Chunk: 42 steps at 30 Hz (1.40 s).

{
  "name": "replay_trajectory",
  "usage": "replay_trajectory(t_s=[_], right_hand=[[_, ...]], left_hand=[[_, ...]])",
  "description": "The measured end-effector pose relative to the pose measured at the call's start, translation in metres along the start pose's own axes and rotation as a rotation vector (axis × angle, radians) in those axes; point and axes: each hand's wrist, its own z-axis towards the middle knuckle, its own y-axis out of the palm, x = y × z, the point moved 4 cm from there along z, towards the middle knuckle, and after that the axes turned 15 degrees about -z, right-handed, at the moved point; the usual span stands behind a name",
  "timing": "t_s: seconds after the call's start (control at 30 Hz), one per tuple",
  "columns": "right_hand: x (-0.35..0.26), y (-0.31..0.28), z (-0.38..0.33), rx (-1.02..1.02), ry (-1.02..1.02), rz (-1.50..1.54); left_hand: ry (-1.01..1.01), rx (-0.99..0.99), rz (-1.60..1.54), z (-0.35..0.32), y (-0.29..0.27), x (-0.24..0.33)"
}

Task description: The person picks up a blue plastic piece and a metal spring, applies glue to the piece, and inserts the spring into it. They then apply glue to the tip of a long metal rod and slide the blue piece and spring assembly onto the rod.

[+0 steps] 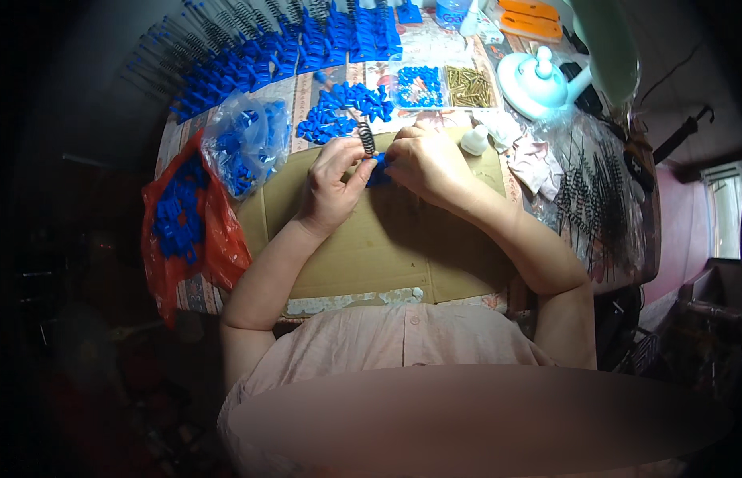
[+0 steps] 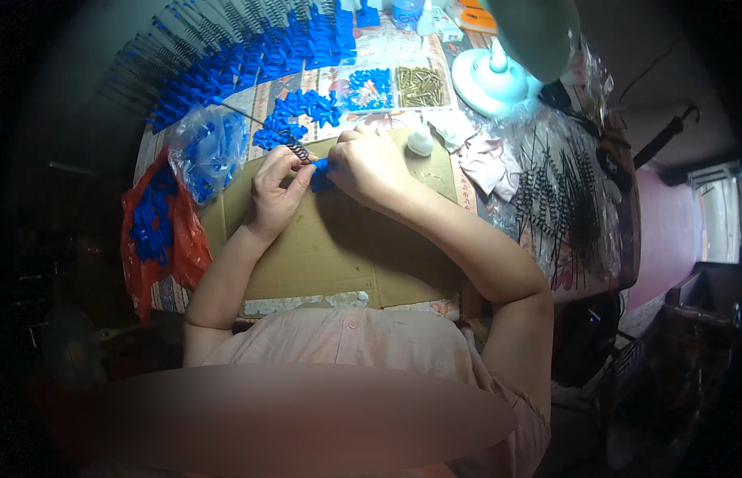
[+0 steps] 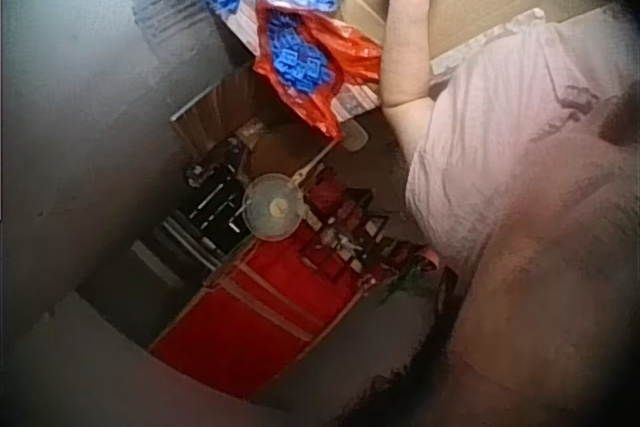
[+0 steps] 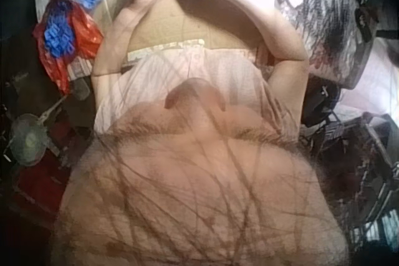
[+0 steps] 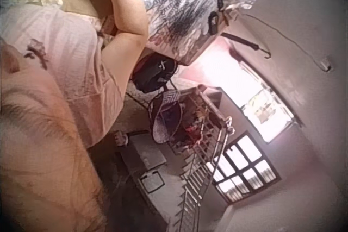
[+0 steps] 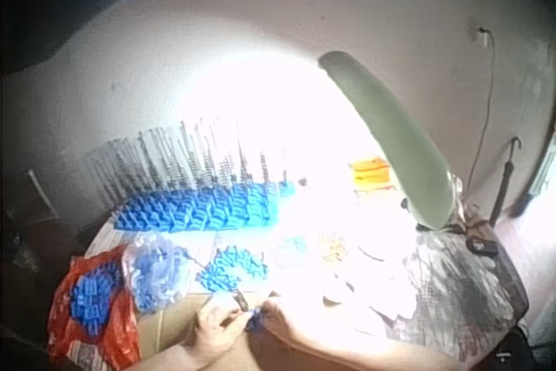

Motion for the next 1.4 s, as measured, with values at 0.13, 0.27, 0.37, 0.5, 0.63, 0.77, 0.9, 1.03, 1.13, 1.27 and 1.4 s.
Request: replay_trajectory(t_s=[0.13,0.27,0.37,0.5,0.63,0.77,0.9,1.03,1.13,1.27,1.4], right_hand=[[0.002,-0.011,-0.006,-0.052,-0.031,-0.059],[0.003,-0.004,-0.012,-0.056,-0.061,-0.176],[0.001,0.000,-0.012,-0.048,-0.096,-0.310],[-0.003,0.000,-0.012,-0.078,-0.112,-0.348],[-0.006,0.001,-0.013,-0.045,-0.108,-0.338],[-0.008,0.002,-0.016,-0.021,-0.151,-0.342],[-0.014,-0.003,-0.013,0.081,-0.133,-0.248],[-0.014,0.001,-0.010,0.109,-0.127,-0.276],[-0.018,0.003,-0.008,0.113,-0.126,-0.243],[-0.016,0.006,-0.007,0.109,-0.121,-0.232],[-0.014,0.007,-0.009,0.122,-0.104,-0.173]], left_hand=[[-0.008,-0.006,0.012,0.002,0.002,0.006],[0.045,-0.030,0.047,0.006,0.005,0.007],[0.044,-0.030,0.049,0.006,0.007,0.008],[0.017,-0.014,0.028,0.005,0.006,0.008],[0.017,-0.003,0.022,0.004,0.004,0.008],[0.062,-0.041,0.035,0.003,0.004,0.007],[0.049,-0.040,0.006,0.001,0.001,0.002],[0.035,-0.029,-0.002,0.000,-0.001,0.002],[0.039,-0.013,0.013,-0.002,0.000,-0.004],[0.045,-0.008,-0.027,-0.002,0.000,-0.004],[0.029,-0.022,-0.033,-0.001,0.001,-0.002]])
